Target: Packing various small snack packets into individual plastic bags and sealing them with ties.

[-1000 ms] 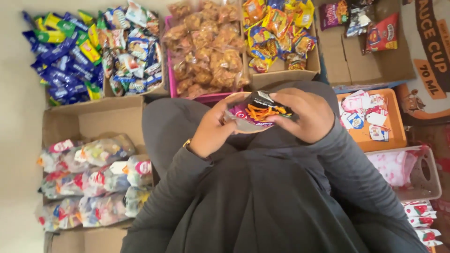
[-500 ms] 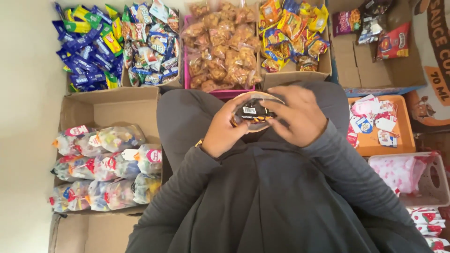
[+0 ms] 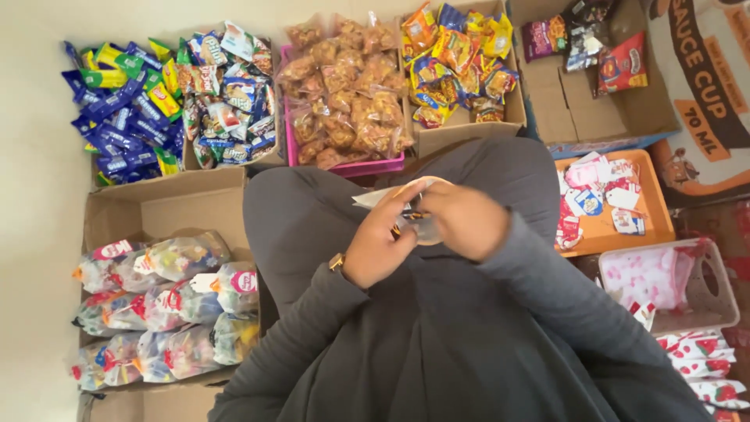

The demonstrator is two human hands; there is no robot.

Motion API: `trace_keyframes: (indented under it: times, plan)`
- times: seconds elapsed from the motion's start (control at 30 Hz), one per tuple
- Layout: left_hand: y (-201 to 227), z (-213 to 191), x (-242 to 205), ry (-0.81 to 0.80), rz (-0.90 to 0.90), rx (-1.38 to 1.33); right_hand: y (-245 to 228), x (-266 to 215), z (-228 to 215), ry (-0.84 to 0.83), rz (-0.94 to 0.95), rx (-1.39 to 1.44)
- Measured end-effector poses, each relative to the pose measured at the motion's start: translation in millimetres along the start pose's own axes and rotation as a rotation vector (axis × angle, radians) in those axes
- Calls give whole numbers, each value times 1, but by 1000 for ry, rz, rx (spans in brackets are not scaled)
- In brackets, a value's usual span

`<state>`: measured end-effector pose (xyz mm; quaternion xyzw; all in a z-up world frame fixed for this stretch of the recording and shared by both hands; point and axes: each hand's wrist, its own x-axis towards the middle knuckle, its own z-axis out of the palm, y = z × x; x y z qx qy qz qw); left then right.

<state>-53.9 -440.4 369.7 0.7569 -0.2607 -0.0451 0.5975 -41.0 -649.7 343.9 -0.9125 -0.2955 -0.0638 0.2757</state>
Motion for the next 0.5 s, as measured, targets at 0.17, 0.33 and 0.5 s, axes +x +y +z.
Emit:
trace_keyframes:
  times: [0.17,0.33,0.5]
  plan:
    - [14,8,0,-109,-28,146,2,8,48,-125,121,-222]
    - [-9,3,1,-159,-105,206,10,22,45,-219,49,37]
    - [-25,-12,15,-149,-141,239,32,47,34,-293,-21,290]
